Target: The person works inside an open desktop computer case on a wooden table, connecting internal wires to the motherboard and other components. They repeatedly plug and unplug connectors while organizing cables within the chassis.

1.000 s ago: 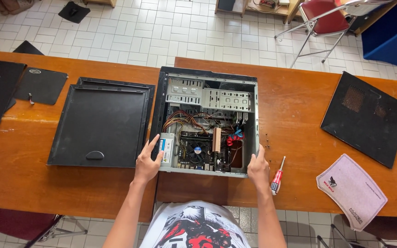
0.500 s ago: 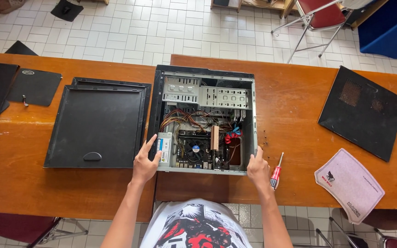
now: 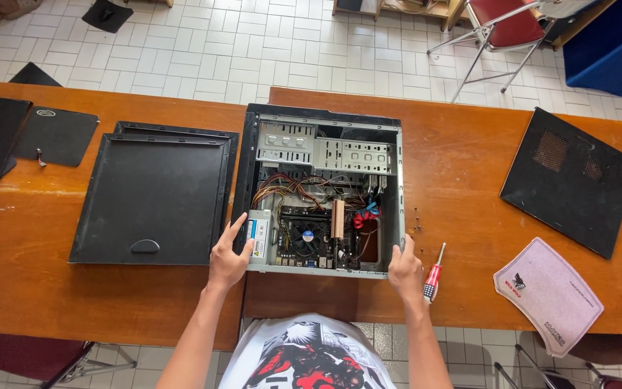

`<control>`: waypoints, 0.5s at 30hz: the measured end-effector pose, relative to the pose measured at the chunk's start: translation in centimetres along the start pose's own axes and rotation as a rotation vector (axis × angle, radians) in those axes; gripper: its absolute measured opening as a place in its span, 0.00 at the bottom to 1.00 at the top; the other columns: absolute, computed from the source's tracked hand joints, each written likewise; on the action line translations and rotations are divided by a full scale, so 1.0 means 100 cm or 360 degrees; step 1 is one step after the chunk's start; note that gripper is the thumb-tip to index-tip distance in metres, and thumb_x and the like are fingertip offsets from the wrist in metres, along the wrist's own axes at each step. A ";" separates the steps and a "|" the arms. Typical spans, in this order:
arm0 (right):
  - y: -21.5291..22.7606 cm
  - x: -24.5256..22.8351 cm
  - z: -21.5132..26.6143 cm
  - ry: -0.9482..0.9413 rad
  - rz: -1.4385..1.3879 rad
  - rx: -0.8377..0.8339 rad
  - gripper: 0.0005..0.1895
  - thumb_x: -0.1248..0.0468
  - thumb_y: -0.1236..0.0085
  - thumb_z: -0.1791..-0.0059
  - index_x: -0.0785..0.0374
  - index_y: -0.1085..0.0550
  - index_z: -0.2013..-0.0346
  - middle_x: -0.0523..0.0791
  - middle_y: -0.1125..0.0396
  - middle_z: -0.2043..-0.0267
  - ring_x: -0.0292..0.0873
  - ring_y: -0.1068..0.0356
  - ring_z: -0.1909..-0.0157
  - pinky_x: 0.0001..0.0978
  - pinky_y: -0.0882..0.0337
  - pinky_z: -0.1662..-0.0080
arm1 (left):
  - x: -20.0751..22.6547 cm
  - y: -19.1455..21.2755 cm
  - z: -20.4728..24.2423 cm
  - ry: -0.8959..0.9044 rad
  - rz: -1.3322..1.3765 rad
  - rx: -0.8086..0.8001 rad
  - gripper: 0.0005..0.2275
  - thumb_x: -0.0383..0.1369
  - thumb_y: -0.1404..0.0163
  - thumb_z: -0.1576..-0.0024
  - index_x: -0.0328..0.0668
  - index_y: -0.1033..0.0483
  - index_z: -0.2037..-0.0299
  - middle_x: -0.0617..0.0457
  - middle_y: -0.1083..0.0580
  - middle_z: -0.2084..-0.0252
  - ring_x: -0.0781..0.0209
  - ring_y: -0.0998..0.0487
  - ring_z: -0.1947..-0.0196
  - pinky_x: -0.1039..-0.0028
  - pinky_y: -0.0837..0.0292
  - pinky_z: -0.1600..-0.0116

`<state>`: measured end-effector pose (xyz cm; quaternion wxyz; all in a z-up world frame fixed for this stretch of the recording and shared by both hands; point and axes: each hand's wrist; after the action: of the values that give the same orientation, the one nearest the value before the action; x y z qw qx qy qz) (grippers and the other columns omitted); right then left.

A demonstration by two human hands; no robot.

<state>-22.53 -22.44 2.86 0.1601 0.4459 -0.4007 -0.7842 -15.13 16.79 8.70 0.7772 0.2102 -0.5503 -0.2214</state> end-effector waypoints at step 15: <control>-0.018 0.034 -0.023 -0.0144 -0.0337 0.0010 0.21 0.50 0.50 0.44 0.61 0.23 0.46 0.63 0.27 0.56 0.69 0.28 0.48 0.62 0.30 0.46 | 0.004 0.000 0.002 -0.0104 0.0059 0.0030 0.28 0.39 0.47 0.41 0.75 0.35 0.28 0.37 0.36 0.28 0.35 0.40 0.27 0.45 0.40 0.29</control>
<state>-22.33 -24.47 -1.09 0.0567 0.4504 -0.3607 -0.8147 -15.20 16.57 9.10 0.7608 0.1999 -0.5811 -0.2087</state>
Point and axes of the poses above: each hand's wrist, its own z-axis away from the middle knuckle, its own y-axis out of the back of the hand, x = y × z
